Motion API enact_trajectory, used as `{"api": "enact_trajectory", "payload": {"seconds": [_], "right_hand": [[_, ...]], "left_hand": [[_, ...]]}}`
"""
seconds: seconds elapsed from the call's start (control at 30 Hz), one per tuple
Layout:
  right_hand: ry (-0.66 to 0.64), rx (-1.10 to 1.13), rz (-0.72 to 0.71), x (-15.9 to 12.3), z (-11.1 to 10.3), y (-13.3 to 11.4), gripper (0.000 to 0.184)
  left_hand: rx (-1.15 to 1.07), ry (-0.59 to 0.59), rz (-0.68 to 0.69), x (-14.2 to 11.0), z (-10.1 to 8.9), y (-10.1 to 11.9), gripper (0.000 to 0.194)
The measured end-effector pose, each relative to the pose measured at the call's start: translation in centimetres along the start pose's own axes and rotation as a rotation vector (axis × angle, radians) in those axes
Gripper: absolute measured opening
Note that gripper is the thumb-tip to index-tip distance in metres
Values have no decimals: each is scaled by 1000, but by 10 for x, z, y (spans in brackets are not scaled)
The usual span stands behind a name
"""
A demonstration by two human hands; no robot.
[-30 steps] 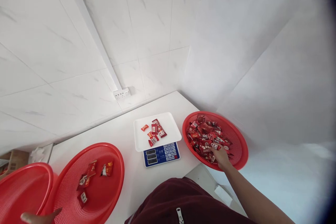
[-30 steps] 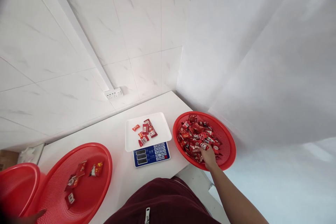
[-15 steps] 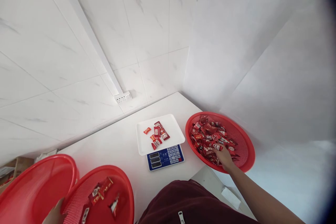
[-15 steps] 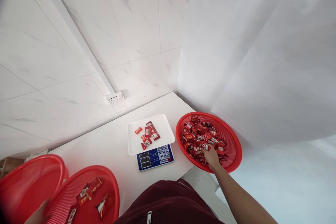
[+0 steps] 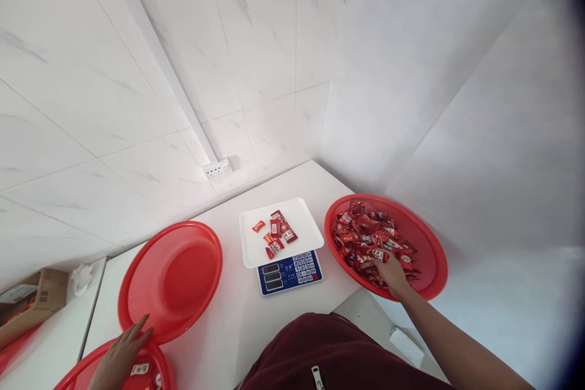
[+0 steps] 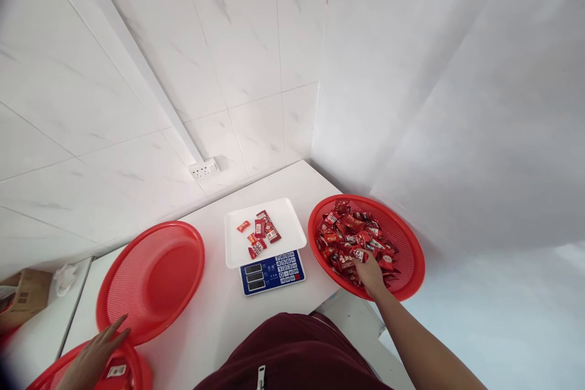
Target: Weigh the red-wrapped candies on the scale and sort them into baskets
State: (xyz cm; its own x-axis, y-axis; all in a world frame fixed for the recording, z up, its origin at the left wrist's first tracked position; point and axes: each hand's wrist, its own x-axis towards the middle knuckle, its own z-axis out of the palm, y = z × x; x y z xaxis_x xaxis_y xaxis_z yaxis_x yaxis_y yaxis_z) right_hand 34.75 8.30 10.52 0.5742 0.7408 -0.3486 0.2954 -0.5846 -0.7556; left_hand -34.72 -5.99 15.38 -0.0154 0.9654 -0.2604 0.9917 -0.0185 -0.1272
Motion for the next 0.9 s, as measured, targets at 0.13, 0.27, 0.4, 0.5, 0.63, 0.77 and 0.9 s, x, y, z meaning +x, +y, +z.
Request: {"api": "enact_trajectory", "payload": {"seconds": [0.13, 0.27, 0.4, 0.5, 0.63, 0.77, 0.9], "right_hand": [[24, -39, -20, 1, 1, 1, 43], [2, -22, -26, 3, 2, 6, 46], [-4, -21, -38, 7, 3, 12, 49], [-10, 3, -41, 10, 4, 16, 48], [-8, 10, -87, 13, 6, 17, 38], [-63, 36, -88, 12, 5, 16, 38], [-106, 122, -55, 9, 1, 14, 43]], "left_hand": [[109, 0, 13, 9, -9, 23, 68], [201, -15, -28, 13, -16, 32, 71], [167, 108, -74, 22, -27, 30, 71], [19, 383, -188, 42, -51, 54, 56], [-379, 533, -142, 87, -89, 144, 41], [-629, 207, 65, 135, -103, 258, 34], [-620, 109, 80, 165, -98, 329, 40]]}}
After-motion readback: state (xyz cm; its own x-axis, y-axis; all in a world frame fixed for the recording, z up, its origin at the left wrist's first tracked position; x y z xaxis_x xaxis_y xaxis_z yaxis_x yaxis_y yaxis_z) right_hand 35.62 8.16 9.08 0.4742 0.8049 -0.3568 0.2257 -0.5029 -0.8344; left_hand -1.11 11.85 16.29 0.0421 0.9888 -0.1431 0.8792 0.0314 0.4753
